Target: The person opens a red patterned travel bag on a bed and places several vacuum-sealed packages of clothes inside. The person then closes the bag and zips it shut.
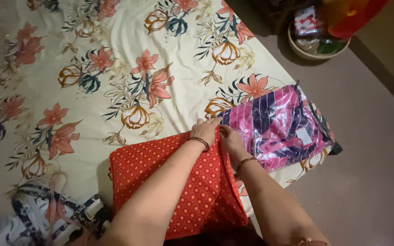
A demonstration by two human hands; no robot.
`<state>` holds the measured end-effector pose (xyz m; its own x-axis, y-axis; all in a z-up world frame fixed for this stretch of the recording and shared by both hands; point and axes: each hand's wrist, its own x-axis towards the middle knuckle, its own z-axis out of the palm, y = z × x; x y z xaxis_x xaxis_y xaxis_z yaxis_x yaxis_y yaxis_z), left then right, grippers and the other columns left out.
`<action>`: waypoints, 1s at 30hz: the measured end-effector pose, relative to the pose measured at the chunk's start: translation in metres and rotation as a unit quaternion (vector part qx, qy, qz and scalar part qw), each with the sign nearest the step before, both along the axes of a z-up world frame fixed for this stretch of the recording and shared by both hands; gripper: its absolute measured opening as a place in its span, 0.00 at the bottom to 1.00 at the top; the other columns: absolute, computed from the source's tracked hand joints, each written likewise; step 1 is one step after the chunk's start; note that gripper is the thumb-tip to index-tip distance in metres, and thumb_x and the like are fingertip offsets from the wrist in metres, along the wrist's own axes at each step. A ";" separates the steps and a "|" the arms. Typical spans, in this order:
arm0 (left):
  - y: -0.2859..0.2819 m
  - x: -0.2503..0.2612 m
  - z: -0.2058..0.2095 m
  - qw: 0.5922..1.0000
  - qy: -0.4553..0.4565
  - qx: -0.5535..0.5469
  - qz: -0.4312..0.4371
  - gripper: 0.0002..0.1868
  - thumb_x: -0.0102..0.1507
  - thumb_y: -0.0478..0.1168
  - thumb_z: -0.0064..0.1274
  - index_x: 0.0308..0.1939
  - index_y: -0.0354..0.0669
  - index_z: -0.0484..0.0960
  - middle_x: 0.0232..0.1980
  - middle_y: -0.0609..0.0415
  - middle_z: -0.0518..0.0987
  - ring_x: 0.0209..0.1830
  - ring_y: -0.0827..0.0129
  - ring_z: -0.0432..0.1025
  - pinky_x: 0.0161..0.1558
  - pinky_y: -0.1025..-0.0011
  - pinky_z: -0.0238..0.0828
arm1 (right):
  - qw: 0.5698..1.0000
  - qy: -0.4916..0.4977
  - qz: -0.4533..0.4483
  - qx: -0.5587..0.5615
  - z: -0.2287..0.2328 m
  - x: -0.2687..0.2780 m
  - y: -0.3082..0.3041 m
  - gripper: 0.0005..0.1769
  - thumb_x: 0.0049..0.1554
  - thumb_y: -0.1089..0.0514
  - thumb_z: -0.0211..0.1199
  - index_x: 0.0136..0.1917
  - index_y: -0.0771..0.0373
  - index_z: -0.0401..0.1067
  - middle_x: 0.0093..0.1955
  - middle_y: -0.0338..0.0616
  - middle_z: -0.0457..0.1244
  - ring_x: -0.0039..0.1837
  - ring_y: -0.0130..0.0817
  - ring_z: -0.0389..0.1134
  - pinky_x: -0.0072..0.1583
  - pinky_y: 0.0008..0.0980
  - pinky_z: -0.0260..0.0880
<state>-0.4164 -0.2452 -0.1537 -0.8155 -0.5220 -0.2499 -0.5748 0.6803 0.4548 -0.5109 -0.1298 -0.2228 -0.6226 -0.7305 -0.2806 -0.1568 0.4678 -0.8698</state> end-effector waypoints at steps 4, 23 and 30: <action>-0.005 -0.005 0.007 0.998 -0.066 0.010 -0.003 0.17 0.66 0.40 0.46 0.53 0.66 0.84 0.58 0.63 0.80 0.59 0.56 0.67 0.59 0.57 0.66 | 0.998 -0.045 -0.052 0.008 0.029 0.006 0.002 0.13 0.59 0.58 0.64 0.56 0.64 0.77 0.52 0.50 0.74 0.52 0.38 0.75 0.55 0.35 0.73; 0.007 -0.001 0.001 0.996 -0.028 -0.008 0.088 0.13 0.67 0.41 0.44 0.47 0.56 0.85 0.51 0.50 0.83 0.56 0.56 0.73 0.58 0.57 0.69 | 0.920 0.377 0.109 0.023 0.081 0.029 0.083 0.03 0.55 0.55 0.63 0.44 0.52 0.77 0.47 0.38 0.66 0.53 0.43 0.67 0.55 0.46 0.63; 0.059 0.029 0.028 0.993 -0.044 -0.102 -0.041 0.31 0.64 0.54 0.46 0.69 0.49 0.71 0.78 0.47 0.58 0.77 0.44 0.47 0.73 0.45 0.39 | 0.900 0.420 0.110 0.041 0.092 0.080 0.171 0.03 0.55 0.56 0.62 0.44 0.52 0.74 0.50 0.37 0.67 0.55 0.40 0.68 0.61 0.46 0.61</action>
<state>-0.3875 -0.1861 -0.1261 -0.8369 -0.5021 -0.2179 -0.5454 0.7987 0.2542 -0.4309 0.0412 -0.1308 -0.4835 -0.8601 0.1624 -0.8392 0.4028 -0.3653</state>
